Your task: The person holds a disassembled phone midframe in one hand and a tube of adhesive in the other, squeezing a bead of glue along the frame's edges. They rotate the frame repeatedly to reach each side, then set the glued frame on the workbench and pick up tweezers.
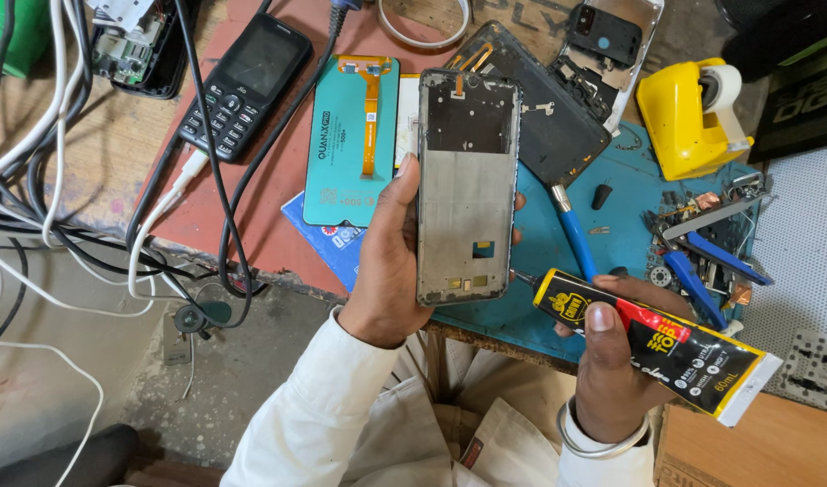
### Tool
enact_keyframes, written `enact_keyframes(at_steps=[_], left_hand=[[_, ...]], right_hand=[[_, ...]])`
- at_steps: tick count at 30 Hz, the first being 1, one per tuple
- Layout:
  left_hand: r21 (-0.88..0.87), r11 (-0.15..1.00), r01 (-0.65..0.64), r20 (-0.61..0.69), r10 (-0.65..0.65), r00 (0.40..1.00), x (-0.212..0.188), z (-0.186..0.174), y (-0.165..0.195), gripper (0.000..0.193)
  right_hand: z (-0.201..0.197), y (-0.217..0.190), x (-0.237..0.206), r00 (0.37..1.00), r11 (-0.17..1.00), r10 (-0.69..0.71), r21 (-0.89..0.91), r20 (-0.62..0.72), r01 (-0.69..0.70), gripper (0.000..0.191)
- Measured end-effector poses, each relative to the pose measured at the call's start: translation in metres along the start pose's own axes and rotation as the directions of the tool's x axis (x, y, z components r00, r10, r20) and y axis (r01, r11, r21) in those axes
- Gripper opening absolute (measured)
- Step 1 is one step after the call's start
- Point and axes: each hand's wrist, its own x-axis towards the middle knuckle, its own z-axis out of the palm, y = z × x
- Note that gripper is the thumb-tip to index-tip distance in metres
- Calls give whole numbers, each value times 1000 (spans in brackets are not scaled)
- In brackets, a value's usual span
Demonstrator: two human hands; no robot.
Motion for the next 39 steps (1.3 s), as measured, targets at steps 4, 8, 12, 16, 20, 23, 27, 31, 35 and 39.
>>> enact_keyframes(at_steps=[4, 8, 12, 16, 20, 23, 27, 31, 35, 39], left_hand=[[-1, 1000, -6, 3, 6, 1000, 0, -1, 0, 68], [0, 1000, -13, 5, 13, 1000, 0, -1, -1, 68], [10, 1000, -23, -5, 23, 1000, 0, -1, -1, 68], [15, 1000, -24, -1, 24, 1000, 0, 0, -1, 68], [7, 1000, -10, -16, 10, 1000, 0, 1, -1, 68], [15, 1000, -16, -19, 16, 1000, 0, 1, 0, 68], [16, 1000, -14, -25, 14, 1000, 0, 2, 0, 68], [11, 1000, -12, -20, 12, 1000, 0, 3, 1, 67], [2, 1000, -1, -24, 1, 1000, 0, 3, 1, 67], [7, 1000, -7, -23, 7, 1000, -1, 1, 2, 68]], right_hand=[[1, -1, 0, 1000, 1000, -18, -5, 15, 18, 34], [0, -1, -1, 1000, 1000, -19, -11, 20, 19, 33], [-2, 1, -2, 1000, 1000, -13, -25, -2, 13, 33], [-5, 5, -3, 1000, 1000, -16, -19, -2, 16, 33], [-12, 11, -5, 999, 999, -37, -33, 1, 37, 34], [-16, 18, -5, 993, 990, -120, -67, 19, 121, 32], [-20, 24, -6, 987, 985, -158, -60, 28, 160, 34], [-21, 23, -7, 992, 990, -125, -63, 8, 125, 34], [-20, 23, -8, 988, 986, -151, -67, 11, 151, 33], [-19, 26, -10, 984, 982, -175, -76, 18, 176, 33]])
